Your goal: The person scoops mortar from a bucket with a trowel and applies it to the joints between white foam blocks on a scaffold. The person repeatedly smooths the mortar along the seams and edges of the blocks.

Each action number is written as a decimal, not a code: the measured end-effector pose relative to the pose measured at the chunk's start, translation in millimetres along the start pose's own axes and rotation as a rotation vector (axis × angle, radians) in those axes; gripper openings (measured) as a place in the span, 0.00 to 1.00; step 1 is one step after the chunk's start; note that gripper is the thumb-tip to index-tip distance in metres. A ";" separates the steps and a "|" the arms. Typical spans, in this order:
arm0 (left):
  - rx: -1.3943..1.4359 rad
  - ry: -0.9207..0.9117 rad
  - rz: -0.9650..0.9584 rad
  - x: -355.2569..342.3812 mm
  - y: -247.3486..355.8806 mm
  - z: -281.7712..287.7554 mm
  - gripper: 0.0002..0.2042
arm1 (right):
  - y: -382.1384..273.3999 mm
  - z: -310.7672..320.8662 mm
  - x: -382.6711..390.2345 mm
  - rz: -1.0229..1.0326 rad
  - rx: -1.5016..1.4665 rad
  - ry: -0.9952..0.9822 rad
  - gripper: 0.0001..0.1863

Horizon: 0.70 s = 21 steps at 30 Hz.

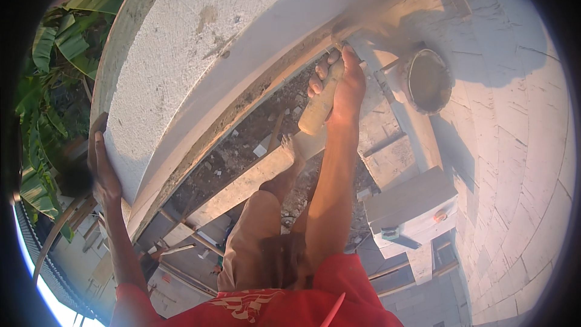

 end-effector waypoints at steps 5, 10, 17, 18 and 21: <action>-0.022 0.002 -0.008 -0.3 1.5 0.3 0.30 | 18.9 -8.5 4.0 -0.012 -0.030 -0.017 0.19; -0.015 0.010 0.020 0.3 1.9 0.0 0.30 | 45.8 -9.2 23.6 -0.020 0.068 0.002 0.20; 0.018 0.020 -0.022 -0.6 2.0 0.0 0.29 | 117.1 -16.4 63.7 -0.048 0.152 -0.039 0.21; 0.015 0.017 -0.023 -0.4 1.7 0.0 0.28 | 130.9 -17.5 71.8 -0.062 0.139 -0.051 0.21; -0.001 0.022 -0.020 0.4 1.5 0.5 0.28 | 179.4 -19.4 102.4 -0.139 0.104 -0.067 0.22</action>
Point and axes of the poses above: each hand's wrist, its own x-axis away from the middle knuckle, its own z-axis out of the back of the hand, y = z × x, the point moved 4 cm from there along -x, towards the middle knuckle, and after that the axes turned 8 degrees about y, right-handed, at the moved point
